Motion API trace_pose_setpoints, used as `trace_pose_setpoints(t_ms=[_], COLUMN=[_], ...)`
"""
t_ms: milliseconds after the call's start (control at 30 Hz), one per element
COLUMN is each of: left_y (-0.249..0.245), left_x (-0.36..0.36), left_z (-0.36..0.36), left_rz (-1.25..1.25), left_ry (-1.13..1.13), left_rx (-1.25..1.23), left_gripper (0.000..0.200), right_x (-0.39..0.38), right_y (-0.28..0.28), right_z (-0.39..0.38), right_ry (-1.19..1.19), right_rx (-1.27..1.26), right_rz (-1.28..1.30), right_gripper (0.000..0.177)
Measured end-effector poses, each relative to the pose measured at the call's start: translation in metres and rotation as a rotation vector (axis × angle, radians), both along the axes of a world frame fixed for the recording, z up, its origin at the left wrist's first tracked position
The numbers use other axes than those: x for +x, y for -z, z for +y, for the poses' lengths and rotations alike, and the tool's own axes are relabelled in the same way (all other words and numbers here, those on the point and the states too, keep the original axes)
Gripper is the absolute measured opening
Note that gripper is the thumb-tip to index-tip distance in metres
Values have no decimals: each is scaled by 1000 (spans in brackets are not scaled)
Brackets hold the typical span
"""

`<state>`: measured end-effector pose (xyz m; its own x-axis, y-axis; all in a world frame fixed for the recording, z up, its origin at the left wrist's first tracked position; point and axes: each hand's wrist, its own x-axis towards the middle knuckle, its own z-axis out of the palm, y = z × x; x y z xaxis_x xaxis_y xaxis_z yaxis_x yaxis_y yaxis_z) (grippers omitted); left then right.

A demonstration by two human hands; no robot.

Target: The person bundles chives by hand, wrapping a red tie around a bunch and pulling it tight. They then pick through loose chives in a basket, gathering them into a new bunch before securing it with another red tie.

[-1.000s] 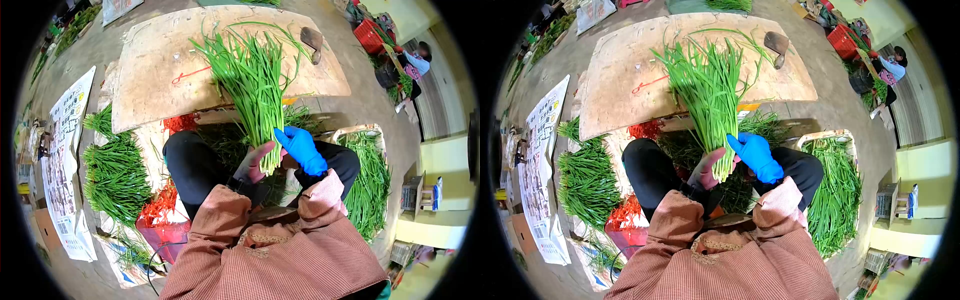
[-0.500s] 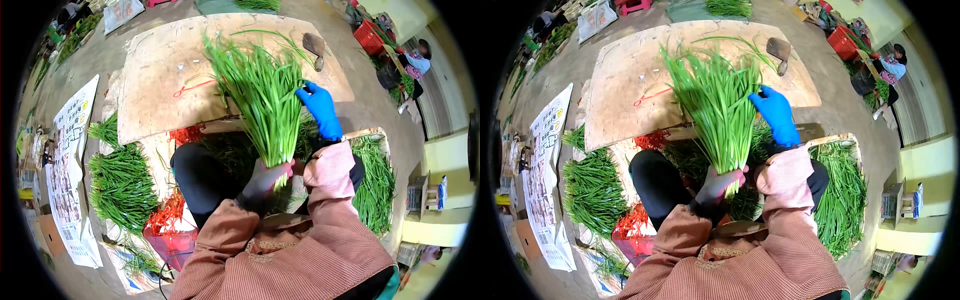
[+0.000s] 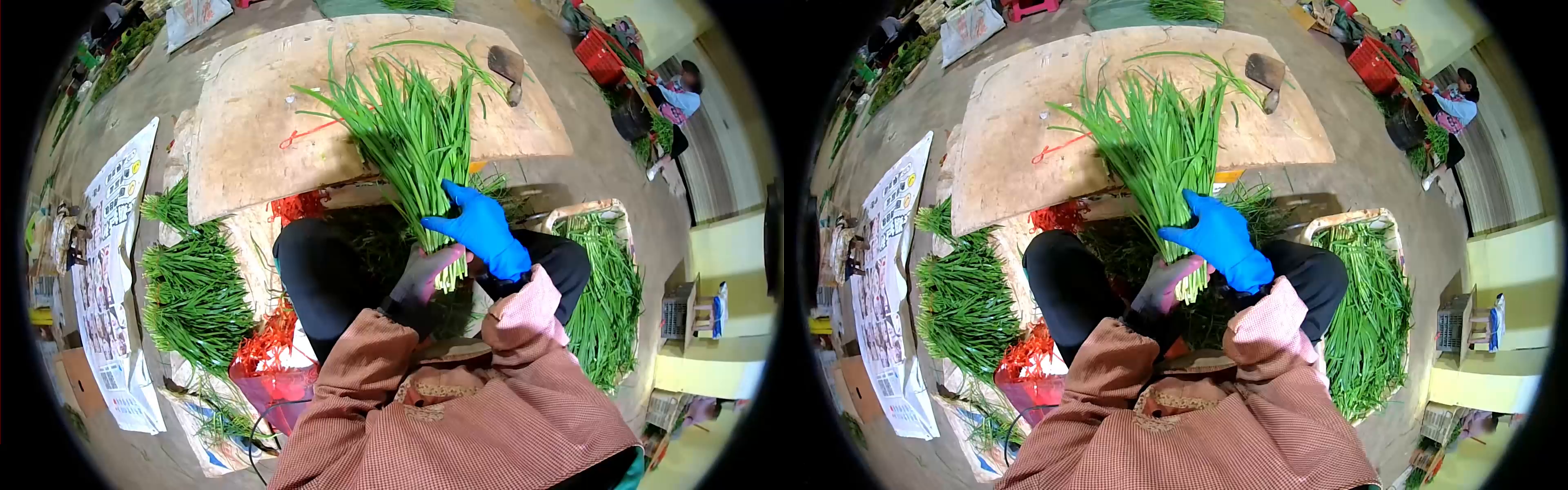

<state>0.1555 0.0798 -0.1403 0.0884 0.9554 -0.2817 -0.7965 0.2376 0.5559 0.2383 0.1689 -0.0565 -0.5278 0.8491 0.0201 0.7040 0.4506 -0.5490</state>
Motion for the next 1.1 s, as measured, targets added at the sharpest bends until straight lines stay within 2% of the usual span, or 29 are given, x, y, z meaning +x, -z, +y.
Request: trace_pose_setpoints(t_ms=[33,67,167,233,267,300,433,500,567,633,667,700,767,800,833,900,933,1033,1100], left_y=[7,11,15,19,19,19,16,13,13,8,9,29,80,32,24,18,21,8,3], left_x=[0,0,0,-1,-2,-3,-2,0,0,0,-1,3,12,7,6,5,4,1,3], left_z=[1,2,0,3,5,5,2,0,1,1,2,4,9,5,4,3,0,-1,-4], left_rz=[14,-122,-246,-535,-676,-816,-758,-503,-477,-313,-276,-276,-73,-139,-141,-263,-311,-188,-237], left_ry=[8,39,65,109,141,172,147,98,101,54,63,66,10,-3,-1,9,9,50,-11], left_rx=[30,5,48,34,54,74,52,-4,-43,-31,-20,-24,117,7,5,-1,61,58,52], left_gripper=[30,33,35,45,46,47,47,44,41,41,40,40,37,34,34,33,33,28,32], right_x=[0,2,12,15,13,12,14,15,19,24,21,23,31,29,28,24,20,20,20], right_y=[7,13,19,19,21,22,24,24,24,28,22,20,15,-2,0,3,3,8,8], right_z=[0,3,10,11,9,8,6,6,8,9,5,4,0,-7,-11,-18,-20,-16,-13], right_ry=[-18,-21,27,125,197,193,198,152,159,155,215,219,243,300,302,107,36,79,81], right_rx=[58,59,-63,-434,-513,-518,-490,-505,-531,-463,-431,-433,-367,-459,-460,-361,-209,-203,-194], right_rz=[-13,-15,5,372,532,528,540,559,567,712,780,780,694,579,577,278,98,7,-31], right_gripper=[59,59,50,43,39,39,35,33,32,32,26,26,19,18,18,25,33,37,35])
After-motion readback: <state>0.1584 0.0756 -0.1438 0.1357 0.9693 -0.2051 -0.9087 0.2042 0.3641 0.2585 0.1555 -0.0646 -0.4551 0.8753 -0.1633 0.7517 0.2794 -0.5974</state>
